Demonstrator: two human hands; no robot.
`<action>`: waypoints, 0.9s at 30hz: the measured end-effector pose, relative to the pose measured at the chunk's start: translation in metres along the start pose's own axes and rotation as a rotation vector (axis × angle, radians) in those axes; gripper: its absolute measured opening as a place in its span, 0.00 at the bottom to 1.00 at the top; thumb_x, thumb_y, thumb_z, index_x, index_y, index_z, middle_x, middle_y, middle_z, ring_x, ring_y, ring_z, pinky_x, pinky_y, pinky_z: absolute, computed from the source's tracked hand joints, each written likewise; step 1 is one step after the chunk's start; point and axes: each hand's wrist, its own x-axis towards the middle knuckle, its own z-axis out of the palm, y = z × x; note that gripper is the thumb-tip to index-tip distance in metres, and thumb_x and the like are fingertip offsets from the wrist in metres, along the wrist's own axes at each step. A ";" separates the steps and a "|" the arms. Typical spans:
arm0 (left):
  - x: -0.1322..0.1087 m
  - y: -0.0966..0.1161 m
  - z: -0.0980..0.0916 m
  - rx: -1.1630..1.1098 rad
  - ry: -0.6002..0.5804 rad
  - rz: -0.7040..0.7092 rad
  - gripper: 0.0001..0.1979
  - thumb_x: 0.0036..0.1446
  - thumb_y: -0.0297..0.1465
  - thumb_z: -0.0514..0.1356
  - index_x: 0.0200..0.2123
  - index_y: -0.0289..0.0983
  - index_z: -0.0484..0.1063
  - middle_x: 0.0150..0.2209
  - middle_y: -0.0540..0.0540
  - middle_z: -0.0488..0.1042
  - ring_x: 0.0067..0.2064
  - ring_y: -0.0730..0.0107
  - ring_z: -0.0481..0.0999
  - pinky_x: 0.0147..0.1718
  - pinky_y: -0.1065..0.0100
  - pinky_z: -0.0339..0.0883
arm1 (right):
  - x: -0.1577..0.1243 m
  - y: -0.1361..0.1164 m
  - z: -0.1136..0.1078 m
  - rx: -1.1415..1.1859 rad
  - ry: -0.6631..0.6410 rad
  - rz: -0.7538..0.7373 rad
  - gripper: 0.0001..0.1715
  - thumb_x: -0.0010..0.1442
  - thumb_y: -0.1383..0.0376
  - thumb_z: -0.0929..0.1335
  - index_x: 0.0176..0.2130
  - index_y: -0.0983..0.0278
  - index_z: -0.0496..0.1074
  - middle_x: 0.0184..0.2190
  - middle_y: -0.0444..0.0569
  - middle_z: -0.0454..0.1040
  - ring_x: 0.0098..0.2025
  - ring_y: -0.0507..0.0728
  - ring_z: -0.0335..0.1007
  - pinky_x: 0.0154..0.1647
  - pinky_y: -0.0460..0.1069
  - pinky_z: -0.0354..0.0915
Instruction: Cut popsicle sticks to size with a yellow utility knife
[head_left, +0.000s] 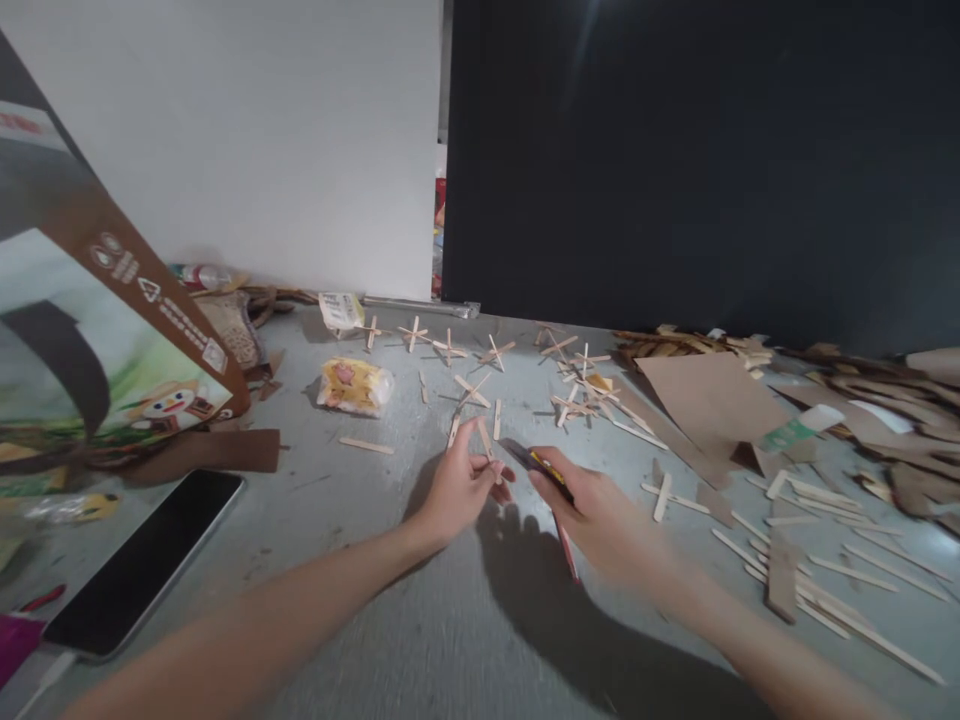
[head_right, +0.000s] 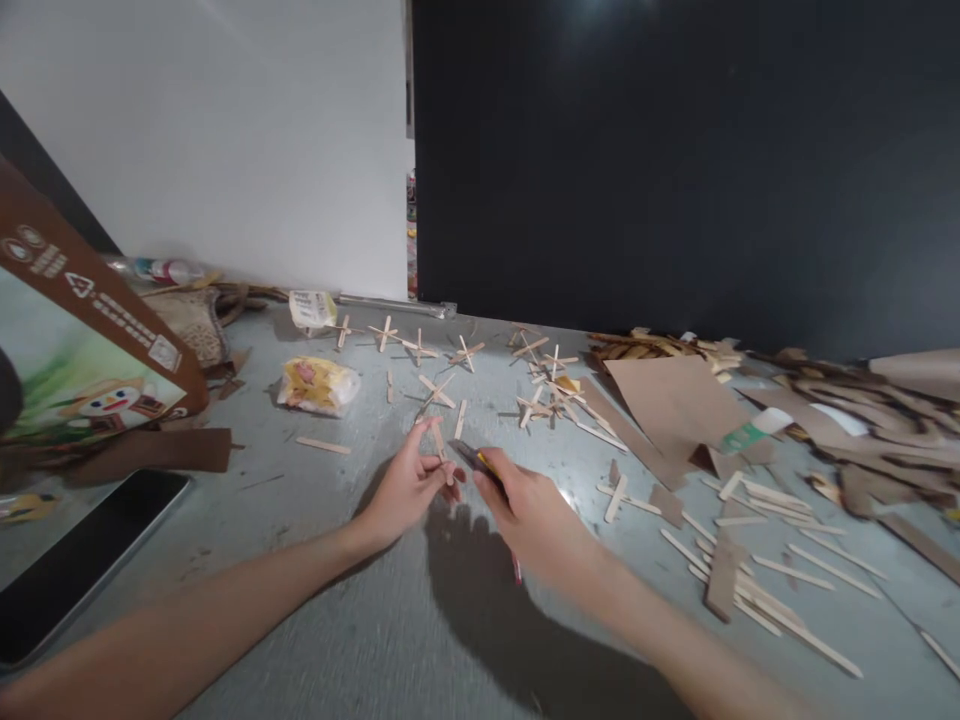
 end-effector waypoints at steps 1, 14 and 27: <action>0.001 -0.002 0.000 0.000 0.002 -0.008 0.31 0.60 0.39 0.67 0.61 0.38 0.58 0.25 0.55 0.77 0.23 0.70 0.78 0.26 0.70 0.72 | 0.001 0.002 0.001 0.008 -0.003 0.002 0.19 0.75 0.58 0.57 0.49 0.61 0.72 0.26 0.45 0.75 0.24 0.56 0.71 0.26 0.48 0.56; 0.001 -0.002 -0.001 0.050 0.014 -0.005 0.16 0.61 0.39 0.66 0.37 0.40 0.62 0.27 0.50 0.79 0.25 0.68 0.80 0.29 0.67 0.74 | 0.003 0.010 0.010 -0.014 0.023 -0.044 0.20 0.74 0.62 0.58 0.48 0.62 0.77 0.28 0.47 0.80 0.24 0.55 0.73 0.26 0.47 0.58; 0.000 -0.002 0.000 0.231 0.031 0.001 0.12 0.63 0.36 0.63 0.36 0.41 0.62 0.25 0.51 0.78 0.25 0.68 0.79 0.29 0.68 0.71 | -0.003 0.014 0.020 -0.224 0.070 -0.131 0.24 0.75 0.62 0.57 0.60 0.66 0.73 0.33 0.53 0.83 0.26 0.57 0.78 0.25 0.48 0.60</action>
